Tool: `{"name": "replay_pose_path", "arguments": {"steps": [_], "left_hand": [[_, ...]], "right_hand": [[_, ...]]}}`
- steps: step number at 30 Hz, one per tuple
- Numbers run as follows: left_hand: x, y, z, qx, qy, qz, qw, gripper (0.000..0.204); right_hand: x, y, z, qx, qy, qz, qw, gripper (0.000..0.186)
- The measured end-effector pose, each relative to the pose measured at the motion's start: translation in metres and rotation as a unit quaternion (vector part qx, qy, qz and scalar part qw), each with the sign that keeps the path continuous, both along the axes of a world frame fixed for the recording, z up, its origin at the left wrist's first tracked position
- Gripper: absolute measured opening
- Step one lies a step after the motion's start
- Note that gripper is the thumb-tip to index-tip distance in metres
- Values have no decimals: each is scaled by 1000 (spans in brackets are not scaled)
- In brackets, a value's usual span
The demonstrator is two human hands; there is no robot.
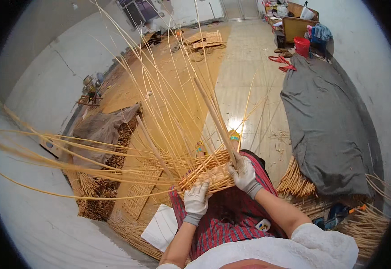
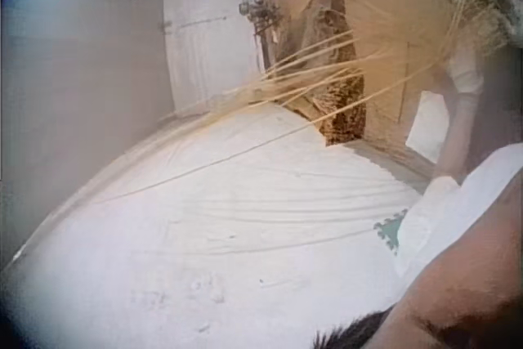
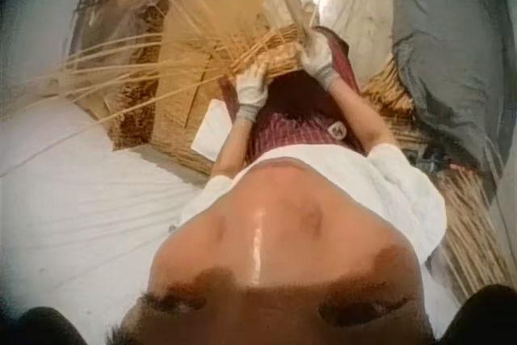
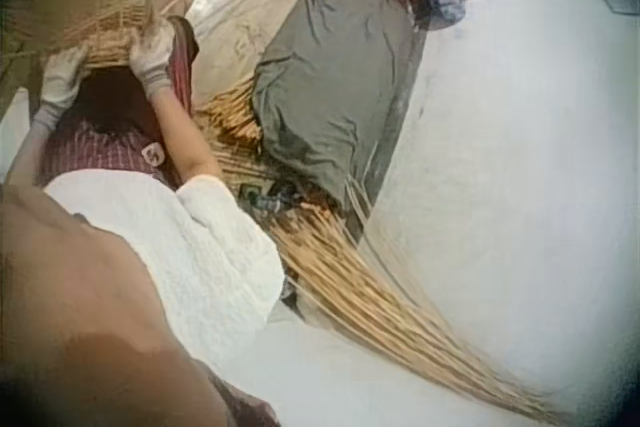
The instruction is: Weaving a wicker basket using long straw reeds and measuring with a tape.
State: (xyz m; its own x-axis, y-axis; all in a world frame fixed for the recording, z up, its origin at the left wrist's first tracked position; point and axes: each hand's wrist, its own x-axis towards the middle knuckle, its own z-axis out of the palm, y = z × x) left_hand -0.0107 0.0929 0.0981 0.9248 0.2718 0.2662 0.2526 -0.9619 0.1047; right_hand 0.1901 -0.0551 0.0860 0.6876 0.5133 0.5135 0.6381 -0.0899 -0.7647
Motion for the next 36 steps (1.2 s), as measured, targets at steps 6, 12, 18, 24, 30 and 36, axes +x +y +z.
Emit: {"name": "replay_pose_path", "arguments": {"steps": [6, 12, 18, 24, 30, 36], "left_hand": [[4, -1, -12, 54, -18, 1, 998, 67], [8, -13, -9, 78, -42, 5, 996, 68], [20, -68, 16, 41, -161, 98, 981, 62], [39, -137, 11, -416, -2, -140, 898, 49], [60, -162, 13, -428, 201, -283, 834, 31], [81, -156, -4, -518, 167, -269, 794, 9]], "right_hand": [[3, -3, 1, -29, -24, -30, 999, 60], [1, -9, -8, -33, -8, -44, 998, 64], [-7, -32, 11, 24, 77, 7, 997, 62], [-12, -136, -41, -67, 103, -172, 977, 42], [-58, -267, -180, -500, 410, -108, 756, 51], [-76, -278, -247, -451, 447, -39, 771, 50]]}}
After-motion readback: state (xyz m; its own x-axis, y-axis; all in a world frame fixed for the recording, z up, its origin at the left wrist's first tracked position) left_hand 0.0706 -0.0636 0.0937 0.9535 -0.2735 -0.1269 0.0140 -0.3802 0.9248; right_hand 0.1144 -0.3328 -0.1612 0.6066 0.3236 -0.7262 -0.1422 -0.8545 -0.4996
